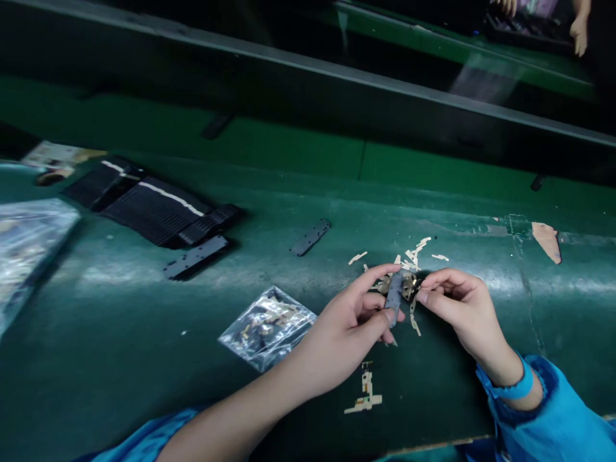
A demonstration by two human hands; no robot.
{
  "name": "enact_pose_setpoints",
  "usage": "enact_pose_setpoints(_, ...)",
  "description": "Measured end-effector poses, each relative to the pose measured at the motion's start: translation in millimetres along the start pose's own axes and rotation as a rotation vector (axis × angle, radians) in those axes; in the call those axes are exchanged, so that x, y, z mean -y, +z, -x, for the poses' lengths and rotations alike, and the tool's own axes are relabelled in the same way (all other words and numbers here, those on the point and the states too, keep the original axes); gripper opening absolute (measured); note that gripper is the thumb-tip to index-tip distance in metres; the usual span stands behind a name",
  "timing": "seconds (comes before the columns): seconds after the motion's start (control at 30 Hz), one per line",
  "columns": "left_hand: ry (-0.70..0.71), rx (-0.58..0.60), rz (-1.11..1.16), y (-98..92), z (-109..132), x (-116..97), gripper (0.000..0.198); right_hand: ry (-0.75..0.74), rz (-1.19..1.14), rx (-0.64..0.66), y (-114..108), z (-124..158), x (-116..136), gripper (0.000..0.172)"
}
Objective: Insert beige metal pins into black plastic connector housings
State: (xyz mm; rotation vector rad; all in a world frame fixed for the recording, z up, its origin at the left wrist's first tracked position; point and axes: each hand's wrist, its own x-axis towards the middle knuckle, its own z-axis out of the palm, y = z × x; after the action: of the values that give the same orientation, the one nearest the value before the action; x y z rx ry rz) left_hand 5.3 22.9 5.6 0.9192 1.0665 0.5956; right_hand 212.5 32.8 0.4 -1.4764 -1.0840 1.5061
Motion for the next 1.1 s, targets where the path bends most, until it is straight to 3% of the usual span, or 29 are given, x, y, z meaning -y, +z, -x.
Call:
enact_pose_setpoints(0.17, 0.021, -0.071, -0.152, -2.4, -1, -3, 0.030, -0.007, -0.056, 0.046, 0, -1, -2, 0.012)
enact_pose_setpoints(0.43, 0.060, -0.139, -0.283, 4.2, 2, -2, 0.026, -0.062, -0.049, -0.016, 13, 6, 4, 0.006)
enact_pose_setpoints(0.7, 0.232, -0.186, -0.381, 3.1, 3, -3, 0.013, 0.188, -0.186, 0.035, 15, 4, 6, 0.021)
enact_pose_setpoints(0.83, 0.345, -0.140, -0.392, 1.6, 6, -4, 0.012, 0.319, -0.285, 0.088, 14, 3, 5, 0.021)
enact_pose_setpoints(1.1, 0.391, -0.109, -0.401, 2.5, 7, -7, 0.015, 0.360, -0.372, 0.143, 15, 6, 5, 0.017)
